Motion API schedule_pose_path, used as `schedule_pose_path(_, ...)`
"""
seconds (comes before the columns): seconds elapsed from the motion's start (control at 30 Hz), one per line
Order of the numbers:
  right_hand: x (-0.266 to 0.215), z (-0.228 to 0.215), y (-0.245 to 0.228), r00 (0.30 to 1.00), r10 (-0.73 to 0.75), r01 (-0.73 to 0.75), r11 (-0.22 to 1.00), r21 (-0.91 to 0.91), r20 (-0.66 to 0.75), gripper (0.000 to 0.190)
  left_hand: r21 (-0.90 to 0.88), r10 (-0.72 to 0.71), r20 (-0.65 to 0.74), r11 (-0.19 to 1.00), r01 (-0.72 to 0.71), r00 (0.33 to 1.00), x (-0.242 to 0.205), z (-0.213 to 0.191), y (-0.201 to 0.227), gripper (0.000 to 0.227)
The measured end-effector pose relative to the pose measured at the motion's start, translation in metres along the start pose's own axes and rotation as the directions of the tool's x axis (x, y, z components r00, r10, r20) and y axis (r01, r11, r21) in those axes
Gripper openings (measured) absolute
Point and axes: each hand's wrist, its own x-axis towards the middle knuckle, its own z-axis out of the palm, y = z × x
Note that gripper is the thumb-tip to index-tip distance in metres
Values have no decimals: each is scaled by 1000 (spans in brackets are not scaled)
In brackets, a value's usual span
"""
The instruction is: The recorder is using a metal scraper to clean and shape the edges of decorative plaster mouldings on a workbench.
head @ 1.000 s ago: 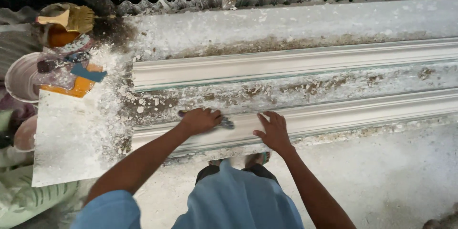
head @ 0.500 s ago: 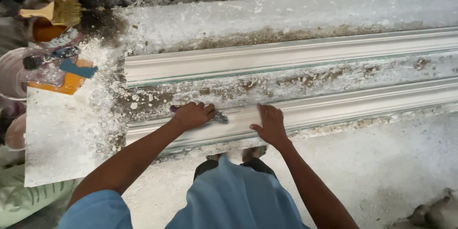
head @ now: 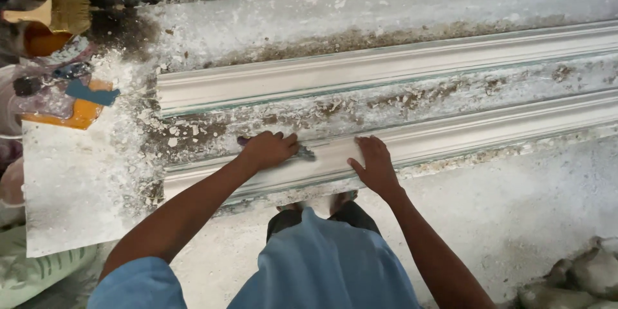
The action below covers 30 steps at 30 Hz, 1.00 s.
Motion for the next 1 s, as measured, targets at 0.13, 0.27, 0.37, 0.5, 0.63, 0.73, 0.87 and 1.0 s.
schedule_pose_path(0.13, -2, 4, 18, 997, 76, -74, 997, -32, 36, 52, 12, -43, -5, 999, 43, 999, -17, 14, 6, 35)
schedule_pose_path(0.27, -1, -1, 52, 996, 66, -61, 993, -101, 53, 46, 131, -78, -16, 988, 80, 997, -41, 4, 8, 32)
schedule_pose_path(0.37, -4, -2, 78, 997, 75, -71, 992, -108, 34, 43, 133, -80, 12, 988, 78, 997, -22, 0, 12, 34)
schedule_pose_path(0.5, -4, -5, 102, 995, 98, -100, 989, -111, -27, 38, 39, -30, 55, 999, 28, 998, 65, -4, 36, 36)
schedule_pose_path(0.63, -3, -7, 143, 999, 49, -50, 994, -101, -16, 36, 39, -53, 97, 998, 50, 994, 112, -12, 43, 32)
schedule_pose_path(0.73, -1, -9, 171, 992, -57, 49, 996, -72, -114, 30, 92, -92, 168, 993, 78, 981, 109, -33, 39, 33)
schedule_pose_path(0.87, -6, -12, 176, 975, -150, 137, 987, -88, -166, 32, 141, -186, 177, 977, 162, 967, 88, -50, 42, 32)
schedule_pose_path(1.0, -6, -10, 172, 975, -143, 122, 984, -130, -169, 31, 164, -194, 113, 971, 175, 974, 62, -48, 53, 30)
